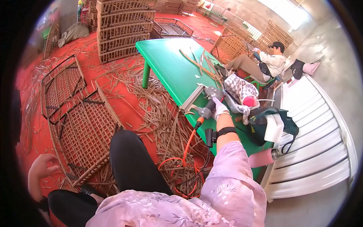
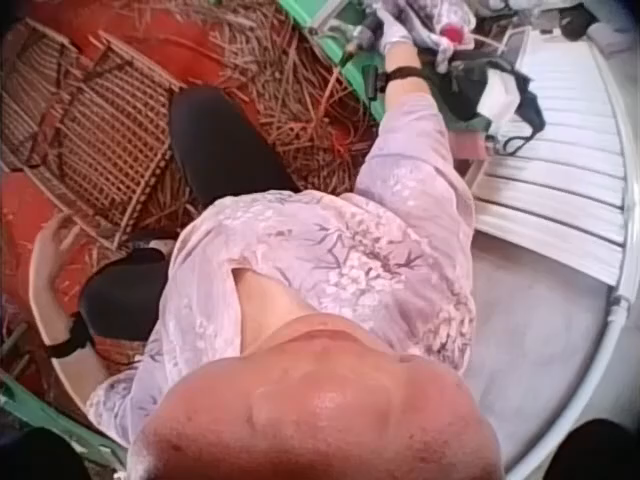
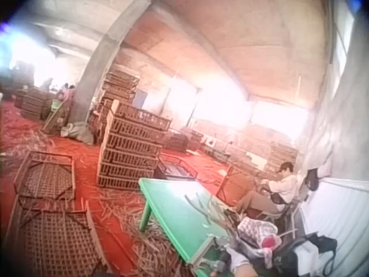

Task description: Assembling and weaving wicker furniture components using a pneumatic stapler and hand tools in a factory setting.

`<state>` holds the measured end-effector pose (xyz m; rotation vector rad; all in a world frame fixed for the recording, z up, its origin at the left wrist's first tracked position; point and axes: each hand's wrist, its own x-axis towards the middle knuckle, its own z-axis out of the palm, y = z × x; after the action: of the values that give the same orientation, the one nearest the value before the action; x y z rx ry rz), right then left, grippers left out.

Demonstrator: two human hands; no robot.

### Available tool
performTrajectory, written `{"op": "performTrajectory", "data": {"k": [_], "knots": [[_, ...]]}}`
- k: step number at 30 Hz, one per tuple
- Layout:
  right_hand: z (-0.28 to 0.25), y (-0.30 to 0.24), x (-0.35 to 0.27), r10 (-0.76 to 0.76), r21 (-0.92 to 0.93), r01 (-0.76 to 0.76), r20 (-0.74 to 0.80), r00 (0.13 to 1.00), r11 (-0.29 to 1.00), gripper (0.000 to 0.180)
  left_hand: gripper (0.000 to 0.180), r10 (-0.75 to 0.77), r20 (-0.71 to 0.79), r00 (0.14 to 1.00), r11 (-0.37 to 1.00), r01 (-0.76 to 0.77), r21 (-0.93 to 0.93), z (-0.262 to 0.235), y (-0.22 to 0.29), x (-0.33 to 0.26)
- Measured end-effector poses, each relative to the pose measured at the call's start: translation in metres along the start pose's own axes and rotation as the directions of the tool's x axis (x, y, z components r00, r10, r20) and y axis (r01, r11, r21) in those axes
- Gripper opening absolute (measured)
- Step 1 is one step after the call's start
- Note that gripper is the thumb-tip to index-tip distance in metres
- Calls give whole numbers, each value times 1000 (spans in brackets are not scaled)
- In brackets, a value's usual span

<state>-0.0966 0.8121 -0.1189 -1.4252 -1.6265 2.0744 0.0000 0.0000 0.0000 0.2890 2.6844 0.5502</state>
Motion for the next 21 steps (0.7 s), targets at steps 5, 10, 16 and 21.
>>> {"op": "performTrajectory", "data": {"k": [5,10,16,21], "knots": [[35,-25,-47,-64,-24,67,89,994,997,49,34,113,80,990,984,-123,129,6,21,34],[43,-30,-63,-78,-21,85,242,967,996,37,32,115,204,972,964,-159,215,4,40,78],[65,-46,-86,-83,-147,161,435,897,976,26,31,206,173,963,936,-246,253,16,44,149],[148,-17,-192,-408,-282,584,492,769,761,22,34,87,33,996,991,-90,99,83,28,190]]}}
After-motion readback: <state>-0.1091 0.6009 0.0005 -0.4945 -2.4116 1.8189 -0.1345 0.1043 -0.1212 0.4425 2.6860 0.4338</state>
